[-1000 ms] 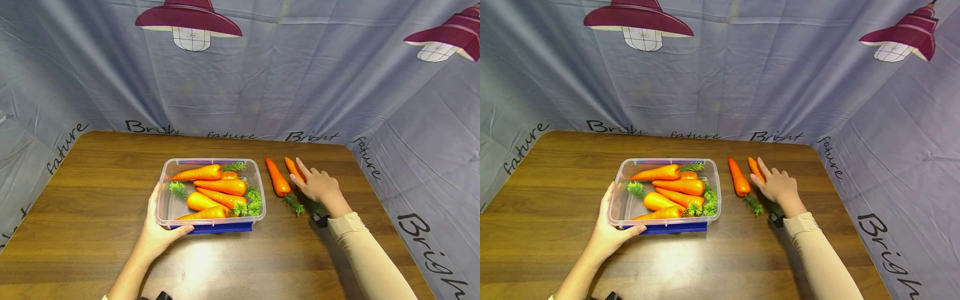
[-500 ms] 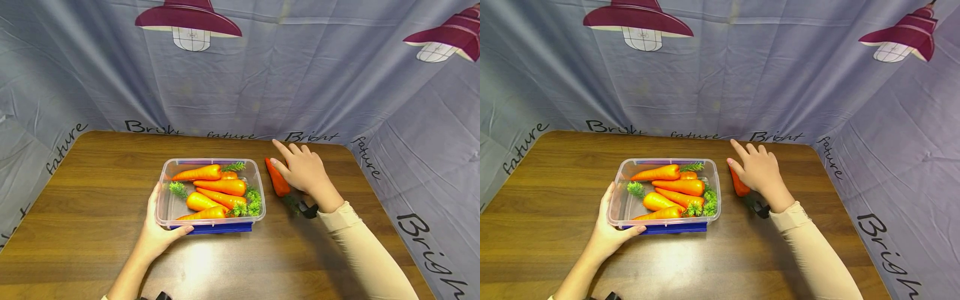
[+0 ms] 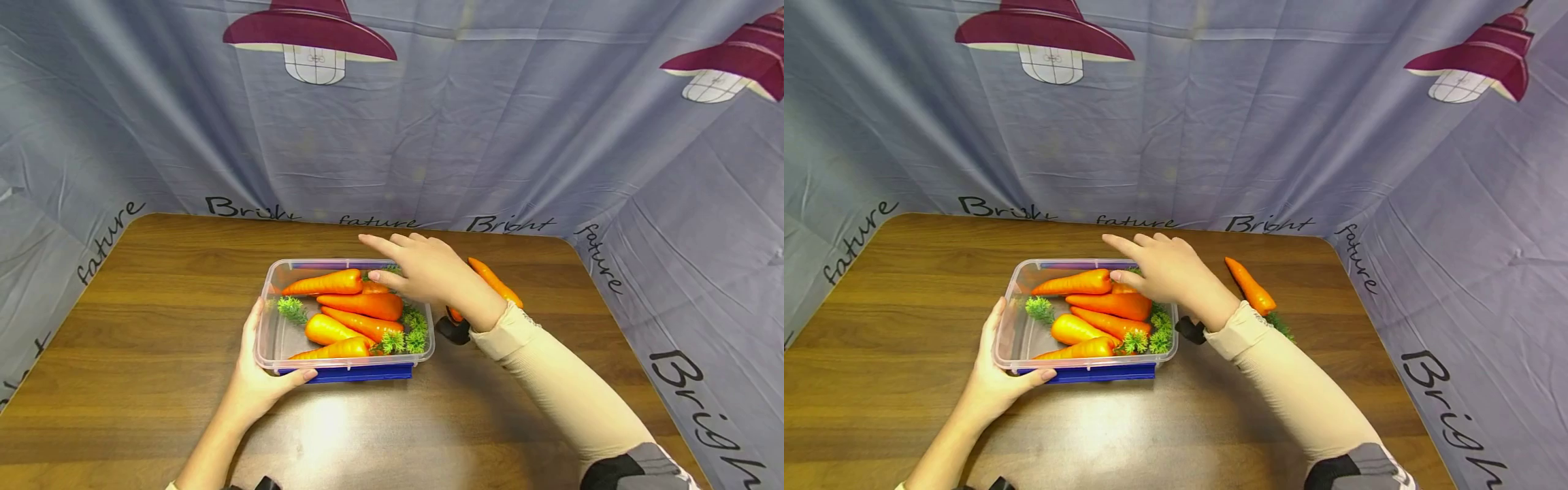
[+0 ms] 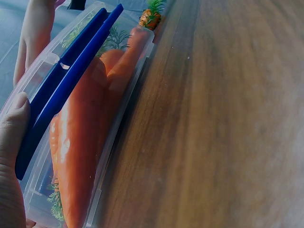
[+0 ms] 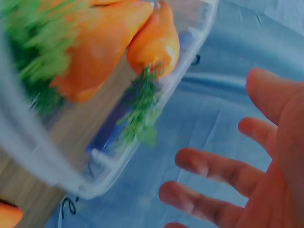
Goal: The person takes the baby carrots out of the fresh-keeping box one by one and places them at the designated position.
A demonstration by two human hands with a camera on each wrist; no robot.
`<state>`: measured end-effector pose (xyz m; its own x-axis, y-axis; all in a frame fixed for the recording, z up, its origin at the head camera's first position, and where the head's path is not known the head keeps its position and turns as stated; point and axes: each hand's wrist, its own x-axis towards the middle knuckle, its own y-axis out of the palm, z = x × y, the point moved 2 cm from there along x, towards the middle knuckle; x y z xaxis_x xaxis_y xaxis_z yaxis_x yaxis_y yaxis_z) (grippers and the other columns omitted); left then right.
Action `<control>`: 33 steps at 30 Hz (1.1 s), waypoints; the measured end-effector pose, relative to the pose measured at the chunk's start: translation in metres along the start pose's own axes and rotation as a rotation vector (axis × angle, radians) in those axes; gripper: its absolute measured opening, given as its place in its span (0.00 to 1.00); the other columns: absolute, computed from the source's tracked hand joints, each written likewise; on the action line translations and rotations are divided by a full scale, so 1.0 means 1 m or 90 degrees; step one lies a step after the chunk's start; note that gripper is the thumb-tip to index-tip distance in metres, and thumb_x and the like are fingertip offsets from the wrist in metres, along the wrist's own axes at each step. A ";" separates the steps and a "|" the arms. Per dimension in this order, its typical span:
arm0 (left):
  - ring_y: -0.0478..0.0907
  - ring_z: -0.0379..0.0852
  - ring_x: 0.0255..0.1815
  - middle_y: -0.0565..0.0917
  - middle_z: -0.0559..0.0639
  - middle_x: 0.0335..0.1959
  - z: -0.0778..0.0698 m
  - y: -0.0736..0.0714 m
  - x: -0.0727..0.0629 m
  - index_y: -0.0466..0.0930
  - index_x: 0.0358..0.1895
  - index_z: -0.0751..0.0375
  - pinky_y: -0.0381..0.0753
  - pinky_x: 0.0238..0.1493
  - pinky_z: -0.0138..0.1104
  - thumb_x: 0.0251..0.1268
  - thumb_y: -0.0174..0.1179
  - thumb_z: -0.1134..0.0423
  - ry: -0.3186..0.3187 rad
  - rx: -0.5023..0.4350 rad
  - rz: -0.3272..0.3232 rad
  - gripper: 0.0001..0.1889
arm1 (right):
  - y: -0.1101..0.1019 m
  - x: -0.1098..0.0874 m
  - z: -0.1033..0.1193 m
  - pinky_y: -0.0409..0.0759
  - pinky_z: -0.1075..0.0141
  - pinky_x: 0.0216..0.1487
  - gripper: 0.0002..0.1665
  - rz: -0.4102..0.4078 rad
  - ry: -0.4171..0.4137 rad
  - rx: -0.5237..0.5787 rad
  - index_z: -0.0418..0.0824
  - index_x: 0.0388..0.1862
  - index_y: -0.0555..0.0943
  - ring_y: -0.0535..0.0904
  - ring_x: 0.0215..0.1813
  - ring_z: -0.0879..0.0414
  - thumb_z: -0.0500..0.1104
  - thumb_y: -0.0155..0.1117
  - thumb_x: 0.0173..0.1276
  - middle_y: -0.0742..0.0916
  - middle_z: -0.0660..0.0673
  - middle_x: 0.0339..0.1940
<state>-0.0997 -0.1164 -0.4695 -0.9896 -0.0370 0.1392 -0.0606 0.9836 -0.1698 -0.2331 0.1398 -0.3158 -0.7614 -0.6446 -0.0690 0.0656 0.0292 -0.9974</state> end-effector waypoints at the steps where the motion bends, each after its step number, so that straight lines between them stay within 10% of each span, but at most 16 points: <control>1: 0.55 0.57 0.76 0.50 0.54 0.81 0.000 0.000 0.000 0.36 0.80 0.33 0.60 0.64 0.15 0.40 0.80 0.71 0.004 0.002 0.000 0.70 | 0.001 0.003 0.003 0.78 0.47 0.58 0.39 0.012 -0.009 -0.005 0.67 0.80 0.54 0.77 0.64 0.42 0.69 0.50 0.73 0.78 0.44 0.69; 14: 0.57 0.58 0.75 0.52 0.55 0.80 0.000 0.000 0.000 0.36 0.80 0.33 0.62 0.65 0.16 0.40 0.80 0.72 0.005 -0.018 0.001 0.70 | 0.018 0.027 0.030 0.72 0.49 0.65 0.37 0.134 -0.016 -0.125 0.70 0.79 0.54 0.72 0.67 0.42 0.68 0.49 0.73 0.77 0.45 0.69; 33: 0.57 0.54 0.76 0.52 0.53 0.80 0.001 -0.002 0.000 0.36 0.80 0.32 0.61 0.65 0.16 0.40 0.80 0.70 -0.007 -0.005 0.003 0.70 | 0.033 0.045 0.048 0.67 0.51 0.70 0.38 0.148 -0.056 -0.169 0.64 0.78 0.59 0.68 0.70 0.46 0.68 0.51 0.72 0.74 0.46 0.69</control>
<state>-0.0999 -0.1184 -0.4697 -0.9912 -0.0336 0.1281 -0.0544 0.9852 -0.1628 -0.2340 0.0753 -0.3513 -0.6871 -0.6597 -0.3043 0.0523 0.3728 -0.9264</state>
